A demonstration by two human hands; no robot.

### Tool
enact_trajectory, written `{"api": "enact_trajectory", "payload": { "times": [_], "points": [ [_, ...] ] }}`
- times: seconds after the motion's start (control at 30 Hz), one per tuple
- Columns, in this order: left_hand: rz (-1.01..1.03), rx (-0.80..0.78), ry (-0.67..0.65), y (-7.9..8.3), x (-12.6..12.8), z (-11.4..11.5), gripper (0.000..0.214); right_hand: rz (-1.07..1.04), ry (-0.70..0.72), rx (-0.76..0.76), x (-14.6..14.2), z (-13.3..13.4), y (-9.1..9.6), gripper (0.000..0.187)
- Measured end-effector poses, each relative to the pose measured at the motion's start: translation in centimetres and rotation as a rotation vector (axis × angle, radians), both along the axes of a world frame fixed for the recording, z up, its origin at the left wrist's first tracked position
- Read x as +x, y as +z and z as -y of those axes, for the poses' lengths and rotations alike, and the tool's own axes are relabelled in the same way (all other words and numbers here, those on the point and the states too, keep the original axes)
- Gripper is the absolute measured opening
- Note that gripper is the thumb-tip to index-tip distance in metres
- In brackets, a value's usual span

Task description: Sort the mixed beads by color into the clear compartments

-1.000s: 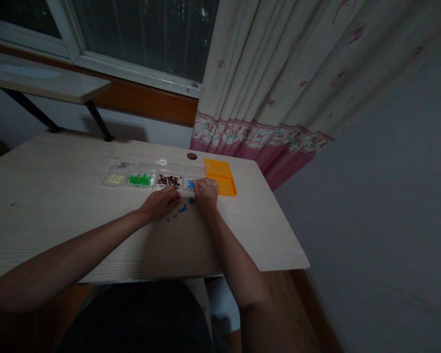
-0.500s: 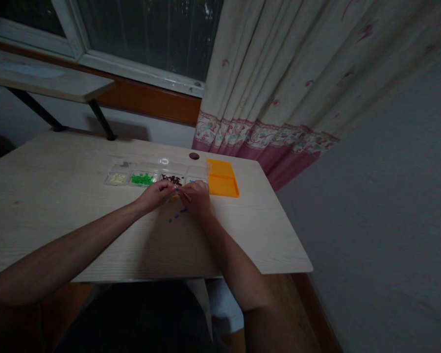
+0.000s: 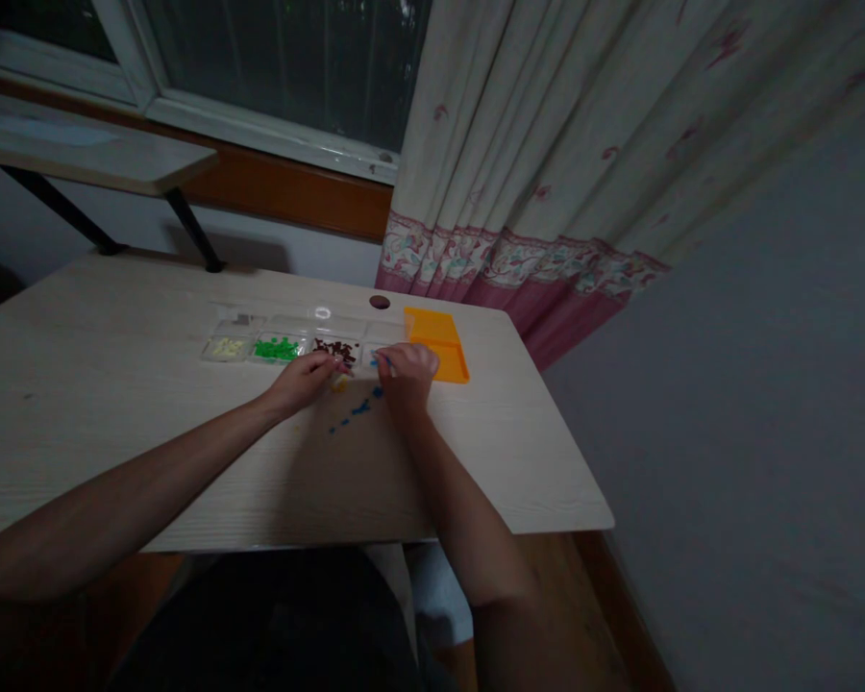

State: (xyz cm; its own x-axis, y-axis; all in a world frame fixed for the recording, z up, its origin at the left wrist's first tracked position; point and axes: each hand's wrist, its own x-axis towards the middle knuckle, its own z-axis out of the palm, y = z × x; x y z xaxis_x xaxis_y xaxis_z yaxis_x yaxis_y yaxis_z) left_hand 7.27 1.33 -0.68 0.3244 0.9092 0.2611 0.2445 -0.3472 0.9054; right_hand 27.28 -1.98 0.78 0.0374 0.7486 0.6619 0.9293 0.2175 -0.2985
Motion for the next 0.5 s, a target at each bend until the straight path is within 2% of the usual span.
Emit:
{"api": "enact_trajectory", "payload": {
  "times": [0.07,0.13,0.37,0.43,0.5],
  "points": [
    [-0.009,-0.004,0.028,0.0,0.0,0.1,0.039,-0.086,-0.113,0.014,1.1,-0.6,-0.5,0.022],
    [-0.034,0.013,0.035,-0.1,0.0,0.0,0.04,-0.13,-0.16,-0.014,1.9,-1.1,-1.0,0.022],
    [-0.11,0.098,-0.02,-0.6,-0.1,-0.3,0.039,-0.099,-0.119,-0.112,1.9,-1.8,-2.0,0.025],
    [-0.154,0.126,-0.09,-0.4,-0.3,-0.4,0.038,-0.1,-0.125,-0.123,1.9,-1.8,-2.1,0.025],
    [-0.216,0.159,-0.216,-0.1,-0.7,-0.5,0.033,-0.097,-0.125,-0.128,2.0,-1.8,-2.1,0.024]
  ]
}}
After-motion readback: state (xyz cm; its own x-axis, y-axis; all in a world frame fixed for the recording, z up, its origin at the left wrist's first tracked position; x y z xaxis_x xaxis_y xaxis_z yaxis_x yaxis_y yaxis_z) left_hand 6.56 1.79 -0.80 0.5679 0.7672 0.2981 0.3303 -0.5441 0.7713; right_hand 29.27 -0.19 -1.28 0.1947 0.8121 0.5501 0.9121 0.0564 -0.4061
